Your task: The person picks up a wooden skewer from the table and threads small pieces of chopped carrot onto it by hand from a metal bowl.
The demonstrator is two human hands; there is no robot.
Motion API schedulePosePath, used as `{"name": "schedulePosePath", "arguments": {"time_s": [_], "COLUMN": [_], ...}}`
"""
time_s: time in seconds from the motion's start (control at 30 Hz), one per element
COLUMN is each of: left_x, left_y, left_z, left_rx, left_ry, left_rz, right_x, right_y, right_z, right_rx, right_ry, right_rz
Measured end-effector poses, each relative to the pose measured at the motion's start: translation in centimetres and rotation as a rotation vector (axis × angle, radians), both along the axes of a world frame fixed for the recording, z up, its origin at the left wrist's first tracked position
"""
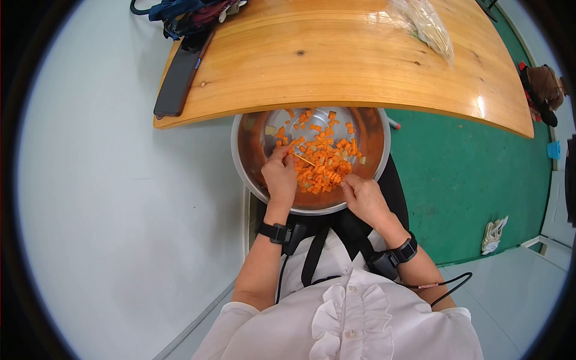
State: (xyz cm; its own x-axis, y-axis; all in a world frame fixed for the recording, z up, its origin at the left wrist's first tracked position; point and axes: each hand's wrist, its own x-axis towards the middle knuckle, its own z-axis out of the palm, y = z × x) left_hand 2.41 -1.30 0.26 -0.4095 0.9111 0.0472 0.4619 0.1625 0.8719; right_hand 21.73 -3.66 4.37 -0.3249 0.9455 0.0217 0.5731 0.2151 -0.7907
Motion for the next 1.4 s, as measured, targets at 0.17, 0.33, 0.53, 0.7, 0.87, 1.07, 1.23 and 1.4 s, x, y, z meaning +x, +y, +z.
{"name": "schedulePosePath", "arguments": {"time_s": [0.17,0.33,0.53,0.7,0.87,1.07,1.23,1.4], "left_x": [0.3,0.1,0.3,-0.1,-0.2,0.5,2.1,2.5], "left_y": [0.0,-0.4,-0.7,-0.8,-1.0,-0.9,-1.6,-1.6], "left_z": [0.3,0.3,0.2,-0.6,-0.6,0.0,-0.8,0.4], "left_rx": [0.050,-0.003,0.015,0.037,-0.027,-0.005,-0.054,-0.052], "left_ry": [0.111,0.029,0.036,0.096,0.079,-0.092,-0.058,-0.119], "left_rz": [-0.001,-0.019,-0.028,-0.065,-0.084,0.010,-0.058,-0.088], "right_x": [0.1,0.2,0.2,0.0,-0.2,-0.6,-0.7,-0.8], "right_y": [0.0,0.1,-0.1,-0.1,-0.3,-0.5,0.2,-0.1], "right_z": [0.1,0.0,-0.2,-0.4,-0.6,-0.7,0.5,-0.5], "right_rx": [-0.008,-0.037,-0.233,-0.082,0.080,0.135,-0.234,-0.043], "right_ry": [-0.005,-0.044,-0.019,-0.032,-0.092,-0.079,0.097,0.010], "right_rz": [0.010,0.026,0.065,0.040,-0.045,-0.064,0.038,0.010]}}
